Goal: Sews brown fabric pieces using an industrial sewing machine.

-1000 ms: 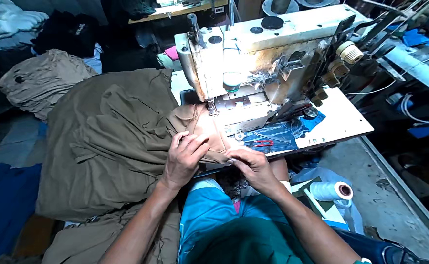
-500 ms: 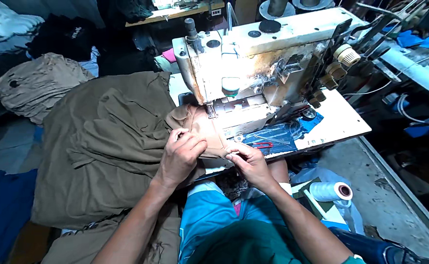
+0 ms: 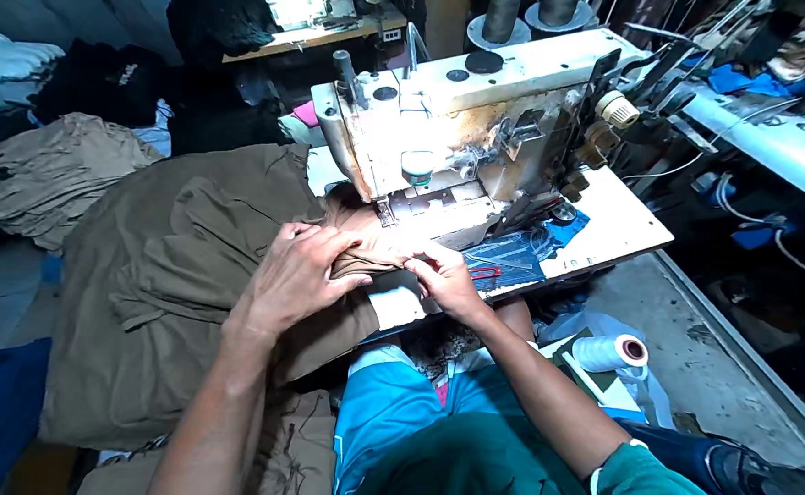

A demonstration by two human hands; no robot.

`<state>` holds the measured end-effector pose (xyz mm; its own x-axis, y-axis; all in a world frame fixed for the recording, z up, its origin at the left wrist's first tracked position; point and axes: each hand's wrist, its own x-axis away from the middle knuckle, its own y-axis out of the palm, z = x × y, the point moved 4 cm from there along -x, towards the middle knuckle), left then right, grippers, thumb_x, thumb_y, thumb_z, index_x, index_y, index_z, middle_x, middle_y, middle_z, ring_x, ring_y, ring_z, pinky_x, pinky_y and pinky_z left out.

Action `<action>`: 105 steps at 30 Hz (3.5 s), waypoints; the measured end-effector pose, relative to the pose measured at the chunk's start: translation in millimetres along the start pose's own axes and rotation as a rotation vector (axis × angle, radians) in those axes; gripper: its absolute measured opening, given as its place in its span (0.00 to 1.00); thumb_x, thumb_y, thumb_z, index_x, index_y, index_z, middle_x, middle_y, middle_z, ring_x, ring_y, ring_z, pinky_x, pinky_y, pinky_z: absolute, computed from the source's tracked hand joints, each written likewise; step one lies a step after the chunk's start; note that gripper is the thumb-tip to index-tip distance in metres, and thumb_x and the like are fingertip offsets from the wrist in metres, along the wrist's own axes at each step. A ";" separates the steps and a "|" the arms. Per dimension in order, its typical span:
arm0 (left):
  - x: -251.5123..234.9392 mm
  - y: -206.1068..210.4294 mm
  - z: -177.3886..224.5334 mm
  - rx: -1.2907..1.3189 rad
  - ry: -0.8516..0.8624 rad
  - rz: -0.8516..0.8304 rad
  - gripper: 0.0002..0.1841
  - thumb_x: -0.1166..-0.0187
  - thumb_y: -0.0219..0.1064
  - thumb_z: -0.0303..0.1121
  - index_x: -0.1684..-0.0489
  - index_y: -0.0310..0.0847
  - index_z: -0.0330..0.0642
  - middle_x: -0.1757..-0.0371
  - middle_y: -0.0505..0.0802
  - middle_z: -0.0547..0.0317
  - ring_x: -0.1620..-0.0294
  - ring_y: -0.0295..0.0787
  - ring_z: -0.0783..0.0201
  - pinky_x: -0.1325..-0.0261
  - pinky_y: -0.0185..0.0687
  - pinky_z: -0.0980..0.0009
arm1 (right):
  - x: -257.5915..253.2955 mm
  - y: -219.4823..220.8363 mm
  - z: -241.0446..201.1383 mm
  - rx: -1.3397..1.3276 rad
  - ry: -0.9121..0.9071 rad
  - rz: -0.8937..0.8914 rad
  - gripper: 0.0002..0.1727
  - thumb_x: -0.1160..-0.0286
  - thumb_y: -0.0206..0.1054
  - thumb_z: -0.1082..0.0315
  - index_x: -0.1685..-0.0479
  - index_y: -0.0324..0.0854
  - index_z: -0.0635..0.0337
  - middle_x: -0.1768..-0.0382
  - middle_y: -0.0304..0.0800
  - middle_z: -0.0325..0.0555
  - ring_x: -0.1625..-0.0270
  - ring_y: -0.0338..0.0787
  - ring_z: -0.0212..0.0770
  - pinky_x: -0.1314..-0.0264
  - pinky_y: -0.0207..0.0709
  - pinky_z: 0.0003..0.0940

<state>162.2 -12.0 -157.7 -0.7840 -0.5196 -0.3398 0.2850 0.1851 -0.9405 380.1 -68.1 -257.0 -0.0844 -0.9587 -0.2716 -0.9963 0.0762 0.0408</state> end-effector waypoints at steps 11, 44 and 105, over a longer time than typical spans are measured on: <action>15.2 5.4 51.4 0.266 0.242 0.170 0.11 0.23 0.70 0.43 0.68 0.90 0.47 0.67 0.89 0.63 0.56 0.87 0.63 0.39 0.80 0.58 | 20.0 0.5 -27.1 0.432 -0.356 -0.302 0.11 0.16 0.66 0.69 0.46 0.93 0.55 0.45 0.94 0.40 0.39 0.90 0.32 0.32 0.85 0.35; -15.1 38.1 -5.7 -0.060 0.036 0.260 0.14 0.31 0.62 0.19 0.54 0.92 0.40 0.42 0.95 0.53 0.37 0.90 0.51 0.24 0.74 0.47 | 7.2 2.9 -8.2 0.121 -0.039 0.012 0.07 0.18 0.68 0.68 0.52 0.91 0.59 0.63 0.91 0.43 0.77 0.83 0.34 0.72 0.84 0.31; -10.5 26.2 26.1 -0.136 0.128 0.161 0.07 0.27 0.63 0.25 0.64 0.89 0.43 0.51 0.93 0.54 0.45 0.87 0.49 0.36 0.72 0.45 | 17.3 -1.9 -10.8 0.227 -0.114 -0.010 0.08 0.16 0.65 0.68 0.54 0.91 0.57 0.60 0.91 0.40 0.68 0.86 0.32 0.63 0.84 0.30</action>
<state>192.2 -23.5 -178.7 -0.8004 -0.3659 -0.4749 0.3417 0.3724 -0.8629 380.7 -87.8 -251.4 -0.0630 -0.9235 -0.3784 -0.9747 0.1384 -0.1755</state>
